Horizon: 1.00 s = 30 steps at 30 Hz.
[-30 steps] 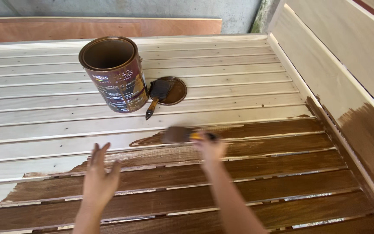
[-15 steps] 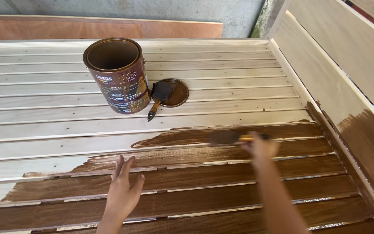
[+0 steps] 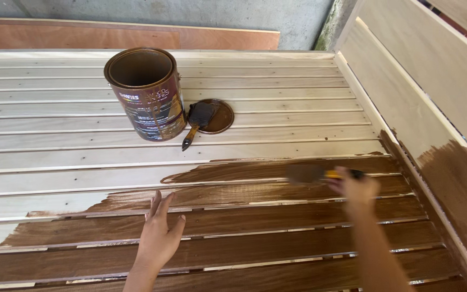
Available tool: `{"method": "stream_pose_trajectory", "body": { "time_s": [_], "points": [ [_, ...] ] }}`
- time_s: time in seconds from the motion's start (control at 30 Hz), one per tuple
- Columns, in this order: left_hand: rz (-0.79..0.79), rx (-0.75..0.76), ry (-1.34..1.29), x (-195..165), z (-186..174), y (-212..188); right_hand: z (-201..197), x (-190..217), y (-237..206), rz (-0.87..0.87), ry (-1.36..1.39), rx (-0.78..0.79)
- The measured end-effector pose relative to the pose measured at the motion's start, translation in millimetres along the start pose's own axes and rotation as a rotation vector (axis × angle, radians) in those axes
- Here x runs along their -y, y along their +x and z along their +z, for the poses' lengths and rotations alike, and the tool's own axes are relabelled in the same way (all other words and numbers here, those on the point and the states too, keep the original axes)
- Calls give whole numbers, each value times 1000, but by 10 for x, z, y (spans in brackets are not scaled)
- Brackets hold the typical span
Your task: The person applies brown wood stain to a slatted wooden panel using a paintbrush, brushing along the slats and edges. They periodically dip the brush into the stain can resting on the panel and continue coating the remaining unstained sections.
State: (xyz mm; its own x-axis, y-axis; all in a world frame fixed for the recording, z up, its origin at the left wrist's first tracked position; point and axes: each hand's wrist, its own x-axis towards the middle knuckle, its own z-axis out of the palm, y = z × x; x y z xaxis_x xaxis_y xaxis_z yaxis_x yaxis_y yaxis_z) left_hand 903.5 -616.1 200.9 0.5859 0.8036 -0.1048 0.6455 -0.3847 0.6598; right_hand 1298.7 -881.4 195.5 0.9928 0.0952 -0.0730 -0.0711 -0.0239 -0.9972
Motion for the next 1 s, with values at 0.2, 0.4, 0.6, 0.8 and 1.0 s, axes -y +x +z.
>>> {"method": "stream_pose_trajectory", "body": {
  "time_s": [0.2, 0.4, 0.6, 0.8, 1.0],
  "points": [
    [96, -13, 59, -141, 201, 32, -1183, 42, 695, -188, -59, 19],
    [-35, 43, 22, -365, 149, -21, -1, -21, 424, -95, -100, 484],
    [-62, 44, 5, -608, 201, 13, 1543, -323, -491, -424, -342, 971],
    [104, -67, 28, -610, 321, 80, 693, -108, 70, -565, -469, 901],
    [68, -8, 42, -654, 472, 117, -1247, 142, 862, -465, -745, 438]
  ]
}}
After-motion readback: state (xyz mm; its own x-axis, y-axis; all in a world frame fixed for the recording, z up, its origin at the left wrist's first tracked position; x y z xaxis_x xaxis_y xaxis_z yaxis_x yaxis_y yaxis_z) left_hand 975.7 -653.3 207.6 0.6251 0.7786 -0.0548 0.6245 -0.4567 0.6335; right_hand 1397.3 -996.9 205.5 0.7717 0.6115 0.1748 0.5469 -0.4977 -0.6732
